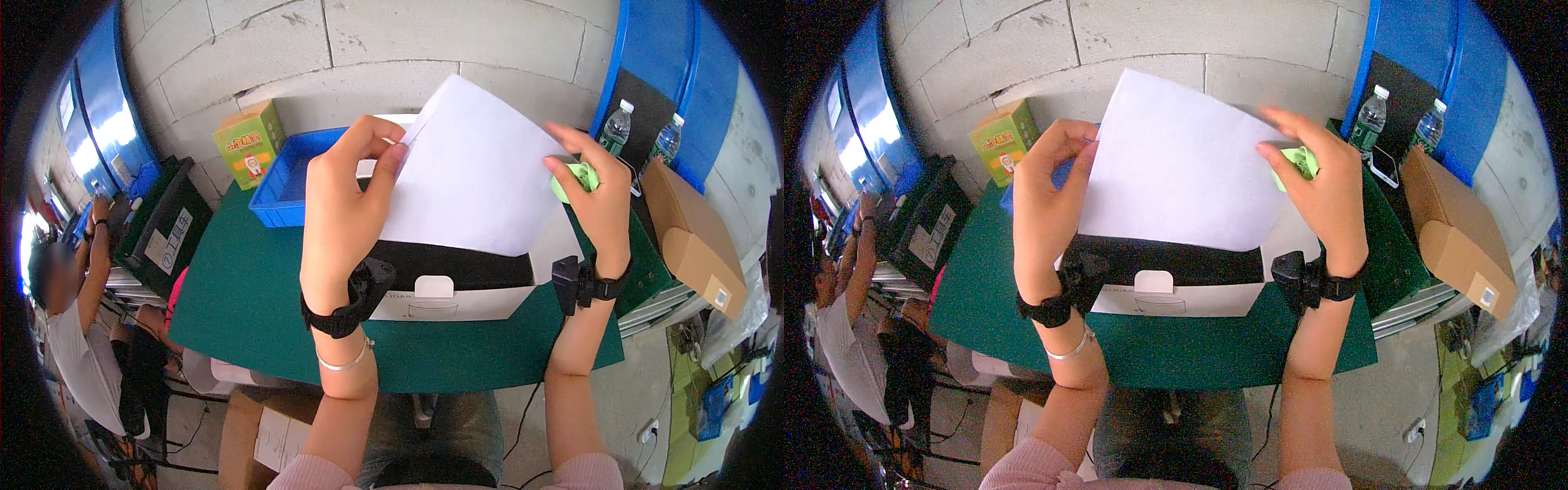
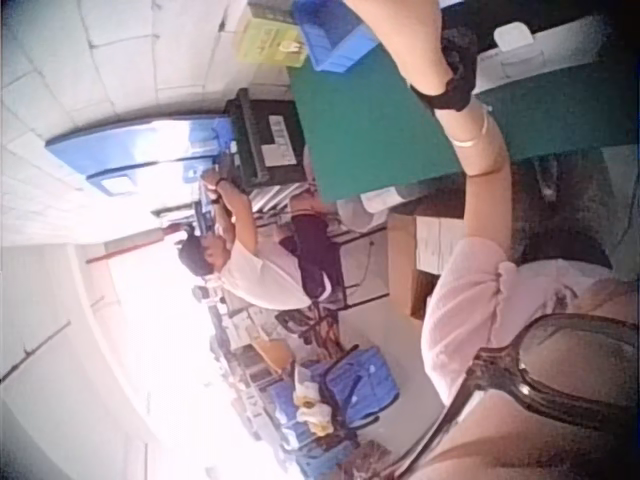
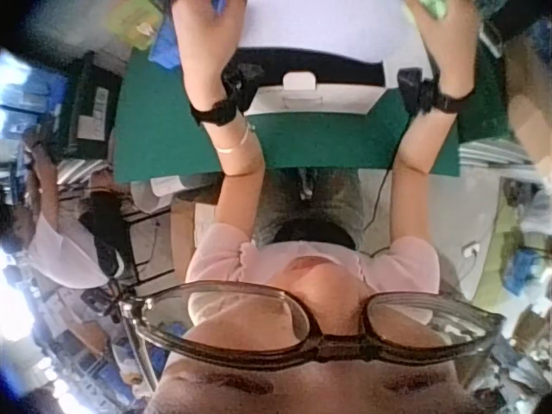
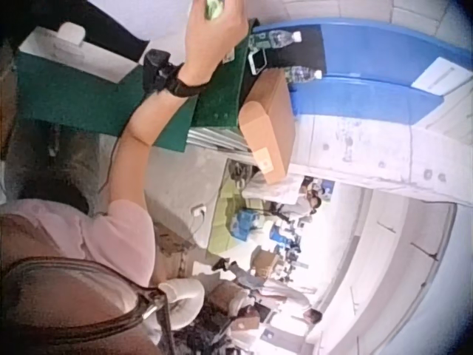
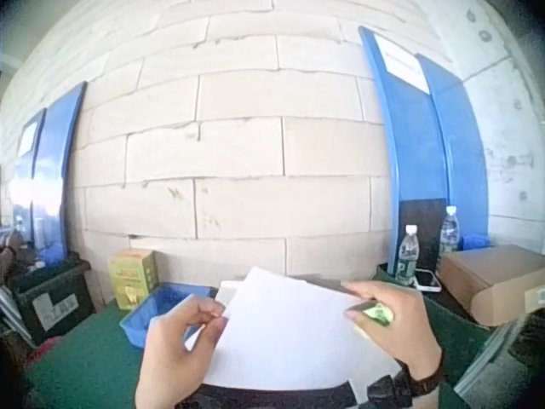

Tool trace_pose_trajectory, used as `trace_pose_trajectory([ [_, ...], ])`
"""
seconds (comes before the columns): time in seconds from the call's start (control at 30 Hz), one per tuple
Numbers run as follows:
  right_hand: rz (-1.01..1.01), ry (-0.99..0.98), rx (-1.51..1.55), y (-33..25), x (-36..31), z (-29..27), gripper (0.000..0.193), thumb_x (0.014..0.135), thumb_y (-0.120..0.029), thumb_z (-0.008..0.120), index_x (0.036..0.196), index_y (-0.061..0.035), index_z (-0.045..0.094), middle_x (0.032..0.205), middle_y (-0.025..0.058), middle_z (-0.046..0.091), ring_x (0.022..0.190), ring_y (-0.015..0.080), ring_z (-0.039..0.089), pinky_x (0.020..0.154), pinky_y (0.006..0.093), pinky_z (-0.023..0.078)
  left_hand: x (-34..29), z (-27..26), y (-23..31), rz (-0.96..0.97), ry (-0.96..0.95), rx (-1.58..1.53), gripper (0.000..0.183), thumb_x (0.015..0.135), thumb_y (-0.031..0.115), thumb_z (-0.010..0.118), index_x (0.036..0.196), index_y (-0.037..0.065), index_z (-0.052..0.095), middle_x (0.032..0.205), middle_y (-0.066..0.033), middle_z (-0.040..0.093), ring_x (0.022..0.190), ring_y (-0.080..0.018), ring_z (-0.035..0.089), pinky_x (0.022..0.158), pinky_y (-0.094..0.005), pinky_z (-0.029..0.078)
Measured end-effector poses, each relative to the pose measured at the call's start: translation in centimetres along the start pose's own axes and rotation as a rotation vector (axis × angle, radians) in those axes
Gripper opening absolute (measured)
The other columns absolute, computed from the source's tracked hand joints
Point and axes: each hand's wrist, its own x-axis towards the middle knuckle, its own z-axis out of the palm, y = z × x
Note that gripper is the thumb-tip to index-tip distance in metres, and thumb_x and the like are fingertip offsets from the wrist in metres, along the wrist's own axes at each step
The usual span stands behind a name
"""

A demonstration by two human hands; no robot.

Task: Unboxing a LIDAR device, inspecting it, and placing it into a shipping box.

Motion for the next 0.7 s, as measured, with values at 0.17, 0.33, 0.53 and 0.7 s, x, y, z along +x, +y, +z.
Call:
trace_pose_trajectory([
  [0.17,0.005,0.251,-0.141,-0.4,-0.8,-1.7,0.015,0.081,-0.012,0.073,0.09,-0.0017,0.067,0.079,0.0083,0.069,0.069,0.0156,0.065,0.065,0.027,0.049,0.0,-0.1,0.4,-0.009,-0.01,-0.038,0.01,0.089,0.01,0.062,0.094,0.002,0.062,0.073,-0.0099,0.067,0.071,-0.0143,0.065,0.049,-0.0258,0.038],
  [0.33,0.271,0.703,0.159,0.7,-1.7,-5.2,0.017,0.082,-0.014,0.074,0.091,-0.0014,0.067,0.084,0.0,0.062,0.073,0.0083,0.056,0.069,0.0214,0.045,0.1,-0.8,-0.4,-0.029,-0.065,-0.046,0.013,0.09,0.012,0.061,0.097,0.002,0.063,0.07,-0.0108,0.066,0.071,-0.0161,0.067,0.053,-0.026,0.042],
  [0.53,0.492,0.708,0.275,6.3,-3.1,-9.2,0.017,0.089,-0.023,0.067,0.093,-0.0069,0.064,0.077,-0.0038,0.056,0.061,0.0026,0.046,0.051,0.0191,0.033,-0.2,-2.3,-1.6,-0.069,-0.139,-0.012,0.017,0.089,0.012,0.061,0.101,0.001,0.063,0.073,-0.0133,0.067,0.071,-0.0196,0.068,0.067,-0.0295,0.049],
  [0.7,0.67,0.455,0.133,10.6,-8.2,-11.8,0.016,0.093,-0.027,0.061,0.094,-0.0109,0.062,0.077,-0.005,0.055,0.064,0.0015,0.046,0.052,0.0194,0.034,-0.6,-3.5,-2.3,-0.108,-0.188,0.076,0.02,0.089,0.013,0.061,0.104,0.0,0.064,0.075,-0.014,0.067,0.072,-0.0204,0.068,0.067,-0.0305,0.049],
])
